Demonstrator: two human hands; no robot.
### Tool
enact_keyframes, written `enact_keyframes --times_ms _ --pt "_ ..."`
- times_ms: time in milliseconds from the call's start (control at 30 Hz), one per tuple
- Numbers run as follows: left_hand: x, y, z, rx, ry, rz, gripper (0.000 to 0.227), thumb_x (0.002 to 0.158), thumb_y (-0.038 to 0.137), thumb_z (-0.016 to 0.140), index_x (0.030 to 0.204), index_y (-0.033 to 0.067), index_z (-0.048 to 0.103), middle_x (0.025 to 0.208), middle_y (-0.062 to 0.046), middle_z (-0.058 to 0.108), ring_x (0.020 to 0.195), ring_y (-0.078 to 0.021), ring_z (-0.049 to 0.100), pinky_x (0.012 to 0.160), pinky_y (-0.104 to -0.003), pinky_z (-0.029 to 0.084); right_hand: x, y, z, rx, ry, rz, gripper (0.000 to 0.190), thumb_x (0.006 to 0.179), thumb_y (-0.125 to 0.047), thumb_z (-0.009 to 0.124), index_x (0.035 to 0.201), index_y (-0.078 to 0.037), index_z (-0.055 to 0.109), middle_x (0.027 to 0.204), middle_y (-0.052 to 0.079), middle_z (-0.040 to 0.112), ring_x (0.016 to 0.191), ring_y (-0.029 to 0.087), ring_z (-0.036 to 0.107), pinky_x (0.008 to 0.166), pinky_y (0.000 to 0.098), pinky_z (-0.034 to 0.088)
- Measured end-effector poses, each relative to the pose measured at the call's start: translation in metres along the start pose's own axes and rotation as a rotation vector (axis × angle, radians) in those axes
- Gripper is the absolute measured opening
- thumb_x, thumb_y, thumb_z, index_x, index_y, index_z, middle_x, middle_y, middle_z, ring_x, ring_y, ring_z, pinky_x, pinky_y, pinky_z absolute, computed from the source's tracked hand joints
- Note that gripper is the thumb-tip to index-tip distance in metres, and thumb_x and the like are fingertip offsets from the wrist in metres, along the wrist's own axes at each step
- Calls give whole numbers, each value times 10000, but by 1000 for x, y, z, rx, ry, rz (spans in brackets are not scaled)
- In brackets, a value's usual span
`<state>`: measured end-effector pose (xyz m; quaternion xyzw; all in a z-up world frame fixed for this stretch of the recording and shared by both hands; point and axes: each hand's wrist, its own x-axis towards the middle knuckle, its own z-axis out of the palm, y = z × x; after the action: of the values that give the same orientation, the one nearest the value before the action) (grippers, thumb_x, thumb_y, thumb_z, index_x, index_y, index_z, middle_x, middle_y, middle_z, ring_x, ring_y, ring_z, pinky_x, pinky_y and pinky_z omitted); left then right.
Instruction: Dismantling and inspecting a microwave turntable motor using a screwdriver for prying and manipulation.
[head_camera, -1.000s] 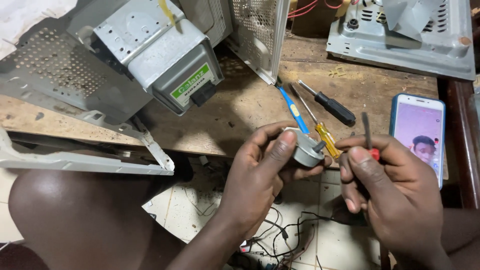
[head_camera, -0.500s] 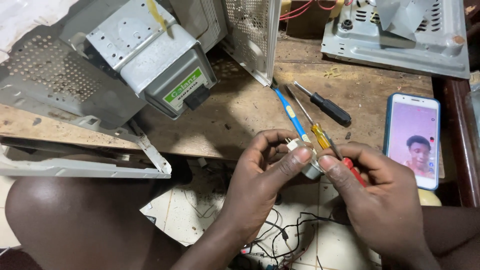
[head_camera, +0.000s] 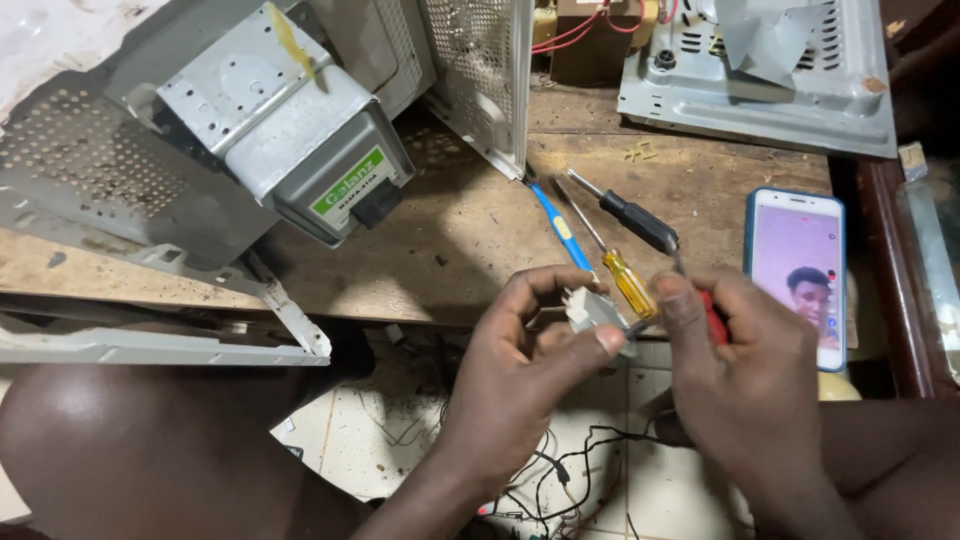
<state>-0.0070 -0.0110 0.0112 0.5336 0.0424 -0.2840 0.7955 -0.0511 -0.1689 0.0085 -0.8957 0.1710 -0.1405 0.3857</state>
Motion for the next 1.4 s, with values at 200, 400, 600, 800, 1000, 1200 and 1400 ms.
enact_keyframes --times_ms 200,400,600,800,1000,1200,1400 --pt "3 14 -4 -39 173 -25 544 943 204 573 1465 55 598 1256 -187 721 903 -224 704 597 -286 511 28 35 -9 -260 114 -334 462 991 -47 620 1427 107 608 1181 267 688 1068 405 632 923 515 481" --pt "8 5 -10 -263 184 0 497 992 161 471 1449 0 581 1148 -237 746 862 -351 757 678 -381 594 46 54 -1 -245 186 -441 333 974 8 626 1286 116 676 1152 270 714 1047 429 660 919 504 505" --pt "7 13 -5 -357 254 -57 461 973 57 493 1414 -56 561 1116 -259 639 934 -440 701 909 -602 612 52 41 2 -176 156 -492 303 929 87 608 1225 82 672 1214 247 677 1127 410 637 1012 470 479" --pt "5 14 -9 -318 276 -29 353 976 29 511 1309 -57 589 1240 -212 619 1087 -375 679 942 -586 624 46 48 11 -264 228 -563 271 926 63 668 1190 78 728 1241 250 715 1171 427 632 1015 509 501" --pt "3 11 -12 -26 221 18 344 948 94 613 1281 34 677 1094 -165 725 829 -159 641 704 -307 632 15 -12 8 100 -47 -479 236 899 -139 740 1096 -9 726 1066 125 757 1027 259 699 952 377 514" --pt "2 4 -14 -111 229 71 408 803 -7 726 1211 -11 741 1113 -164 782 935 -209 710 802 -289 549 4 -10 21 148 -159 -488 695 752 -271 862 1363 -87 587 1273 119 656 1213 279 620 1064 382 443" --pt "-2 8 -14 37 87 109 438 807 41 756 1242 0 727 1097 -150 806 914 -184 749 800 -278 575 5 -6 21 227 -130 -398 654 733 -153 793 1361 -121 613 1223 55 711 1128 185 692 918 296 524"
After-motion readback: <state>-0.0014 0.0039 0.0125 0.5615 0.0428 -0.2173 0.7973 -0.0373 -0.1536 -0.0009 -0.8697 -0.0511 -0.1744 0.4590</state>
